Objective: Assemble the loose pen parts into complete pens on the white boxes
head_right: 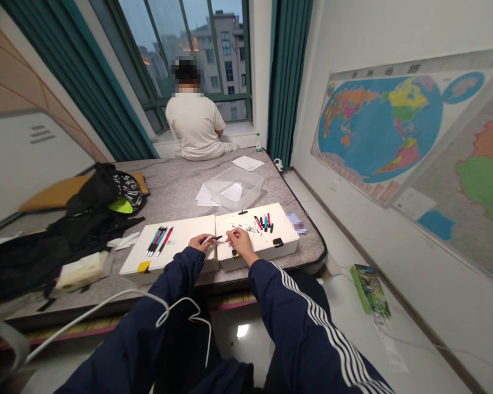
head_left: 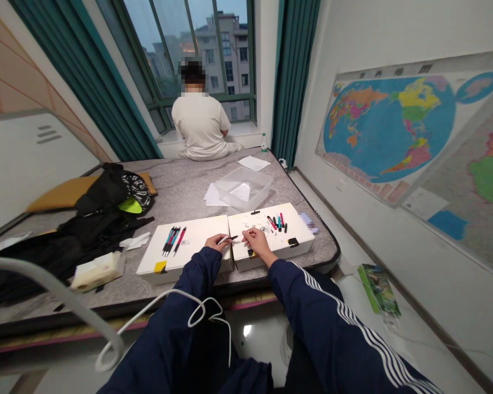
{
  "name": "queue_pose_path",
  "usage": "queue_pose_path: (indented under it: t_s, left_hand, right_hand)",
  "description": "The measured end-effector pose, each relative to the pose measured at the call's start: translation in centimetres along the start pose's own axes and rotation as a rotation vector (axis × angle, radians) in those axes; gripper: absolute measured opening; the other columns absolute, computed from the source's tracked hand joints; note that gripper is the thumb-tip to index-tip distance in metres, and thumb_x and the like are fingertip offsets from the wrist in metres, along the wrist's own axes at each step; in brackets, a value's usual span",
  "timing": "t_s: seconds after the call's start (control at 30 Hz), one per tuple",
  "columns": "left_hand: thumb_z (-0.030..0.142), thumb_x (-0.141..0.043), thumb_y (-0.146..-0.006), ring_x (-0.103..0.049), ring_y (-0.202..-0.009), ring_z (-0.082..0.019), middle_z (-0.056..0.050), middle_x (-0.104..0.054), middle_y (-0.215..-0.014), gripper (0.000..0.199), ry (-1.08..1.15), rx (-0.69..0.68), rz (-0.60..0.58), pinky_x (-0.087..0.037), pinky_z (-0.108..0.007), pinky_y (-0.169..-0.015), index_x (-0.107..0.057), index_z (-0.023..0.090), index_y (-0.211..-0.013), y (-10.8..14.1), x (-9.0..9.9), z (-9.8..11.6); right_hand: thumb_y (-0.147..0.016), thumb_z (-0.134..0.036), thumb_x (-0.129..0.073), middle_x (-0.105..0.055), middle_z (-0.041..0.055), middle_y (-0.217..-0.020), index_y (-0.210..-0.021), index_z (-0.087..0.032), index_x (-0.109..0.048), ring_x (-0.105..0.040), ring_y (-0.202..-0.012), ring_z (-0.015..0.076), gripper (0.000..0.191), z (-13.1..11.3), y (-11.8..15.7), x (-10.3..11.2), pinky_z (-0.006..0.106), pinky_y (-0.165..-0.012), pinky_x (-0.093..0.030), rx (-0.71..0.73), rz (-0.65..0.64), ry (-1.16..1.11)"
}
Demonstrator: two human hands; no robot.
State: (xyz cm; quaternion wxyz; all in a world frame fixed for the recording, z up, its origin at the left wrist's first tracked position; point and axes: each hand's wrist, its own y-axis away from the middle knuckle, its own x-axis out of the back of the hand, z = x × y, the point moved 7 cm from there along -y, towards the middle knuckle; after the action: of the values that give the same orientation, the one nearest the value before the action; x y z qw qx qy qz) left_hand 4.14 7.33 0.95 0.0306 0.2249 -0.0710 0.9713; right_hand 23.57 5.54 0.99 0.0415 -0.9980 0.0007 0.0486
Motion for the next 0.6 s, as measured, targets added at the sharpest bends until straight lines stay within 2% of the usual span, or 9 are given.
queue_pose_path:
  t_s: [0.2,0.3,0.43,0.53,0.6]
  left_hand:
    - [0.044,-0.068,-0.063,-0.062,-0.07,-0.02,-0.004,-0.071,-0.072,0.034,0.012,0.036,0.017,-0.047,-0.03,-0.07,-0.072,0.016,-0.082,0.4,0.2,0.9]
    - [0.045,-0.068,-0.064,-0.06,-0.064,-0.018,-0.002,-0.069,-0.067,0.034,0.013,0.037,-0.028,-0.047,-0.029,-0.063,-0.072,0.017,-0.081,0.6,-0.1,1.2]
    - [0.046,-0.069,-0.063,-0.061,-0.068,-0.018,-0.003,-0.071,-0.071,0.032,0.01,-0.006,-0.093,-0.047,-0.028,-0.066,-0.073,0.018,-0.078,0.7,-0.6,1.6]
    - [0.049,-0.07,-0.061,-0.062,-0.069,-0.019,-0.004,-0.071,-0.073,0.036,0.007,-0.01,-0.08,-0.047,-0.027,-0.065,-0.073,0.018,-0.08,0.7,-0.6,1.5]
    - [0.056,-0.067,-0.063,-0.06,-0.063,-0.017,-0.006,-0.072,-0.075,0.044,0.029,0.016,-0.051,-0.045,-0.027,-0.059,-0.072,0.016,-0.083,0.6,-0.5,1.2]
  right_hand:
    - [-0.071,-0.047,-0.068,-0.067,0.004,-0.068,-0.086,-0.014,-0.067,-0.062,-0.06,0.0147,0.035,0.1,0.1,-0.7,0.023,-0.052,-0.045,0.053,-0.075,0.061]
    - [-0.072,-0.044,-0.068,-0.069,0.0052,-0.073,-0.086,-0.015,-0.071,-0.062,-0.066,0.0163,0.032,-0.3,0.2,-0.9,0.024,-0.057,-0.046,0.124,-0.097,0.154]
    - [-0.075,-0.042,-0.066,-0.072,0.0063,-0.08,-0.084,-0.017,-0.074,-0.064,-0.071,0.0177,0.027,-0.6,0.2,-1.0,0.026,-0.063,-0.047,0.173,-0.126,0.223]
    - [-0.075,-0.044,-0.065,-0.071,0.006,-0.077,-0.083,-0.016,-0.072,-0.064,-0.068,0.0171,0.029,-0.3,0.1,-0.8,0.026,-0.061,-0.049,0.129,-0.108,0.171]
    - [-0.076,-0.046,-0.064,-0.069,0.0055,-0.072,-0.083,-0.015,-0.068,-0.065,-0.063,0.0168,0.032,0.3,-0.1,-0.7,0.025,-0.056,-0.05,0.056,-0.084,0.077]
